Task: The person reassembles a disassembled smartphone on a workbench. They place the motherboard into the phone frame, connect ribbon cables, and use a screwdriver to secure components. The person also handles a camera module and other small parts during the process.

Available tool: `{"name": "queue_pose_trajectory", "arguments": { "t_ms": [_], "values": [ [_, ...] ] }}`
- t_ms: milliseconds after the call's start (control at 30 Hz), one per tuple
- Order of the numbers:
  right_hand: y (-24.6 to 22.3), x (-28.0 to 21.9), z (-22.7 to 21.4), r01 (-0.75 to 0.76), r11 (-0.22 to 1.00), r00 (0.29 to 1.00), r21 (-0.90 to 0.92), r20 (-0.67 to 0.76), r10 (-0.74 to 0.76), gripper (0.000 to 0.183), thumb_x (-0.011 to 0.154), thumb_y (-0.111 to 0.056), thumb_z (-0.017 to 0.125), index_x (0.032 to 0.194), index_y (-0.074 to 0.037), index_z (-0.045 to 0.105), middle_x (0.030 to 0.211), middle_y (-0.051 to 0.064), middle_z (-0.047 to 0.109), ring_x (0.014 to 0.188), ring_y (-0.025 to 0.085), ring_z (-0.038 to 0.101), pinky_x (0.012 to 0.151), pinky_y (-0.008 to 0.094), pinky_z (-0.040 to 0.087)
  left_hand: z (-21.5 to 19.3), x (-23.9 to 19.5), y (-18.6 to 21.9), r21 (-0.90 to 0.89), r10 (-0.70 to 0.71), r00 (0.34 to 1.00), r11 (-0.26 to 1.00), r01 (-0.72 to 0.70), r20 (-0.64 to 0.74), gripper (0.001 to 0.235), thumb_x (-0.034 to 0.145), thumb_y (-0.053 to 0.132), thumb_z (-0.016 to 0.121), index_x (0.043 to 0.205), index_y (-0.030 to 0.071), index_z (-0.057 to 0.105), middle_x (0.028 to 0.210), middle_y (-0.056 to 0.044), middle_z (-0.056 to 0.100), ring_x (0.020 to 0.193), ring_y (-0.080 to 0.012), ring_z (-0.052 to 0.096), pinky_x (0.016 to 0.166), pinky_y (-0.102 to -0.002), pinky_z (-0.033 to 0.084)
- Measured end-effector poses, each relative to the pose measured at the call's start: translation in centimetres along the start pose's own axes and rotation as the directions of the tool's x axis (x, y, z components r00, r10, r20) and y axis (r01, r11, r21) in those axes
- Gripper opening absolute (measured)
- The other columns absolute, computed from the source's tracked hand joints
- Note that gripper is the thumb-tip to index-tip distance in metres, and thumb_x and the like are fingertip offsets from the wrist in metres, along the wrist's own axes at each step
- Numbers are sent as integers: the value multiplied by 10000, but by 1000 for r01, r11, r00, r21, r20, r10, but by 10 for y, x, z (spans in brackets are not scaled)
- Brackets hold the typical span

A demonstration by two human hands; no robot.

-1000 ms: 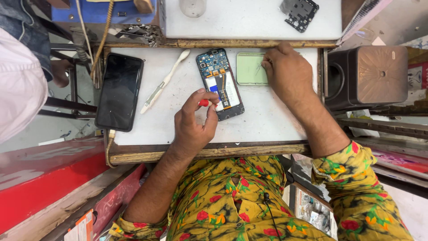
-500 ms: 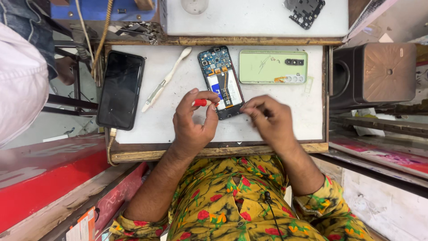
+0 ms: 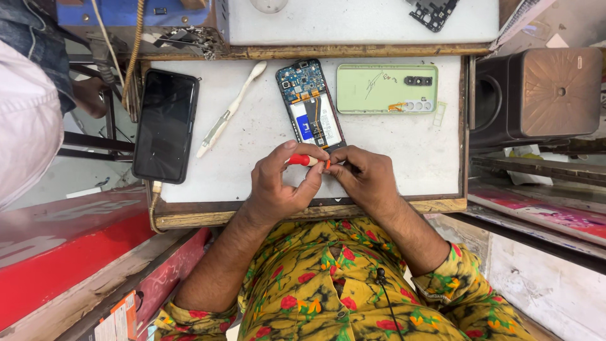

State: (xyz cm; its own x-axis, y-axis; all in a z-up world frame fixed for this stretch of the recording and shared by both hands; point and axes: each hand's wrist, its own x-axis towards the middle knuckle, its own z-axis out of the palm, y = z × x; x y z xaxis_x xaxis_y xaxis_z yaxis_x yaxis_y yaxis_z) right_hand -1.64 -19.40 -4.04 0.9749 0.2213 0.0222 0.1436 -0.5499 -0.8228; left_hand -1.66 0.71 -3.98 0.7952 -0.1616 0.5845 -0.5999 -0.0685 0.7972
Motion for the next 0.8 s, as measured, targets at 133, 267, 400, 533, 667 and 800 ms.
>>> {"name": "queue_pose_trajectory", "arguments": {
  "t_ms": [133, 267, 400, 533, 667, 800],
  "values": [
    [2, -1, 1, -8, 1000, 1000, 28, 6, 8, 187, 881, -163, 828, 1016, -77, 732, 889, 22, 780, 701, 74, 718, 613, 227, 558, -1, 1, 1, 26, 19, 1000, 999, -19, 2, 796, 977, -90, 693, 1551, 179, 212, 1084, -170, 736, 965, -251, 784, 889, -359, 652],
    [2, -1, 0, -12, 1000, 1000, -11, -3, 12, 186, 875, -171, 835, 999, -78, 734, 877, 22, 777, 662, 79, 698, 588, 232, 544, -1, 3, 0, 55, 40, 999, 998, -41, 14, 801, 976, -88, 695, 1547, 186, 206, 1100, -169, 730, 980, -256, 782, 868, -351, 663],
    [0, 0, 1, -19, 999, 1000, -42, -7, 19, 189, 881, -170, 834, 1008, -77, 730, 856, 22, 767, 648, 80, 691, 579, 229, 541, 0, 6, -3, 128, 131, 991, 983, -133, 25, 814, 970, -88, 710, 1539, 190, 200, 1095, -161, 714, 980, -265, 778, 842, -347, 682],
    [-2, 2, 1, -8, 998, 1000, -64, -11, 7, 199, 895, -166, 837, 1031, -76, 723, 848, 18, 762, 650, 55, 687, 573, 216, 542, 2, 7, -4, 150, 155, 987, 976, -159, 38, 817, 952, -95, 727, 1523, 191, 218, 1074, -152, 715, 961, -265, 780, 814, -345, 684],
    [0, -2, -3, 17, 993, 999, 115, -36, -13, 320, 926, -147, 768, 1196, -34, 637, 980, 70, 768, 655, 70, 617, 574, 225, 504, 2, 4, -4, 177, 126, 992, 976, -126, 6, 810, 957, -91, 735, 1517, 184, 217, 1089, -155, 712, 968, -268, 773, 815, -349, 677],
    [6, -4, -8, 82, 897, 970, 435, -240, 28, 216, 1131, -250, 517, 1172, -38, 524, 1008, 113, 708, 658, 52, 532, 572, 202, 437, 6, 5, -5, 199, 77, 996, 976, -83, 35, 790, 978, -73, 742, 1511, 186, 219, 1130, -154, 704, 1006, -270, 768, 849, -358, 672]
  ]
}}
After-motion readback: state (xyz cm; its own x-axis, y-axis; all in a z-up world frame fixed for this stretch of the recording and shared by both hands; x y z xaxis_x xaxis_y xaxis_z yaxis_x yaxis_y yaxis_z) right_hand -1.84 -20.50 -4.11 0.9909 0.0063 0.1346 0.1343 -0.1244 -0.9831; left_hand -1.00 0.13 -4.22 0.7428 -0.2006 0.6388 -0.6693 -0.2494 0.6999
